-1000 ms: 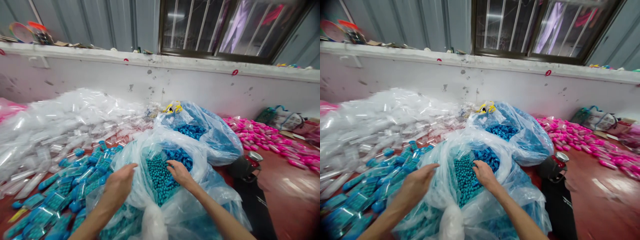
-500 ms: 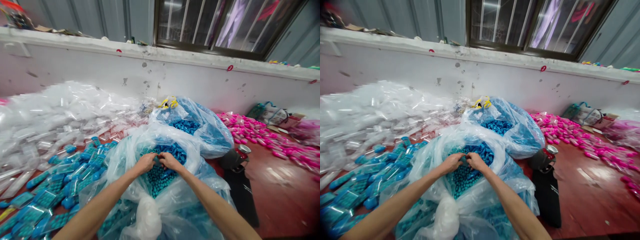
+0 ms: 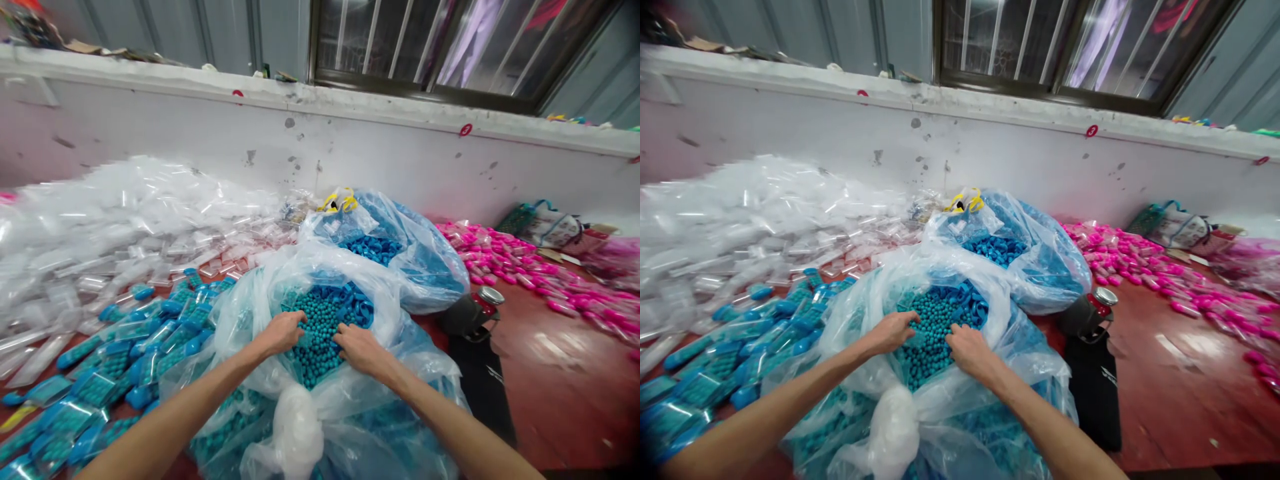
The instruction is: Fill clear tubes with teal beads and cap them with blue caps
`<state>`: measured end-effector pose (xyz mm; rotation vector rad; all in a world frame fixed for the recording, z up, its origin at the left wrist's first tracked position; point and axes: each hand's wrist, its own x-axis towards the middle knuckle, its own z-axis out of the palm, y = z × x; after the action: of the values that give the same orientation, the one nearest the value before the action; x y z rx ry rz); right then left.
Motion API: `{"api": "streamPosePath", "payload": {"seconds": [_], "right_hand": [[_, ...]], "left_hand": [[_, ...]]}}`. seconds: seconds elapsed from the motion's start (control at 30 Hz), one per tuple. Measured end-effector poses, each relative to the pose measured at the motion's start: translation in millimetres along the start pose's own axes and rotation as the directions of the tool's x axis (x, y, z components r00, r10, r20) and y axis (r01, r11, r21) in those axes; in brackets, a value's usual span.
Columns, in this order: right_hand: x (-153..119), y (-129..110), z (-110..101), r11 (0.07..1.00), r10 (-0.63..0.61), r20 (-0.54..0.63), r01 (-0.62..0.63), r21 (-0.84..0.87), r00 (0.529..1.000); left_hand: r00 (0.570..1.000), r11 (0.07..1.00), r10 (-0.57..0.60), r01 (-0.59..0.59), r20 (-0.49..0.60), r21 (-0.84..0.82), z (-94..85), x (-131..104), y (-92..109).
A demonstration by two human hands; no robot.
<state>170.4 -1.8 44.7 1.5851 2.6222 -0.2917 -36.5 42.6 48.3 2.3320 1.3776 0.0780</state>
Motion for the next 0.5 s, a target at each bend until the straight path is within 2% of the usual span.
{"api": "streamPosePath", "payload": {"seconds": [0.07, 0.17, 0.27, 0.33, 0.4, 0.5], "right_hand": [[0, -3, 3, 0.996, 0.033, 0.016, -0.032, -0.081, 0.999], [4, -3, 4, 0.996, 0.066, -0.012, -0.066, -0.063, 0.998], [2, 1, 1, 0.995, 0.086, -0.133, -0.079, 0.063, 0.987], [-2, 3, 0, 0.978, 0.124, -0.234, -0.079, 0.192, 0.964], [-5, 4, 1, 0.944, 0.176, -0.294, -0.077, 0.321, 0.939], [-6, 3, 4, 0.895, 0.226, -0.313, -0.069, 0.440, 0.923]], "left_hand": [[1.000, 1.000, 0.008, -0.008, 0.021, -0.001, 3.3, 1, 2], [1.000, 1.000, -0.020, 0.020, -0.011, 0.003, 5.3, -3, 4], [0.993, 0.997, -0.078, 0.080, -0.092, 0.023, 2.1, -16, 6], [0.989, 0.991, -0.100, 0.109, -0.106, 0.082, 1.7, -24, 9], [0.993, 0.979, -0.071, 0.088, -0.096, 0.183, 6.1, -29, 13], [0.997, 0.946, 0.026, 0.000, -0.077, 0.323, 20.5, -28, 18]]}}
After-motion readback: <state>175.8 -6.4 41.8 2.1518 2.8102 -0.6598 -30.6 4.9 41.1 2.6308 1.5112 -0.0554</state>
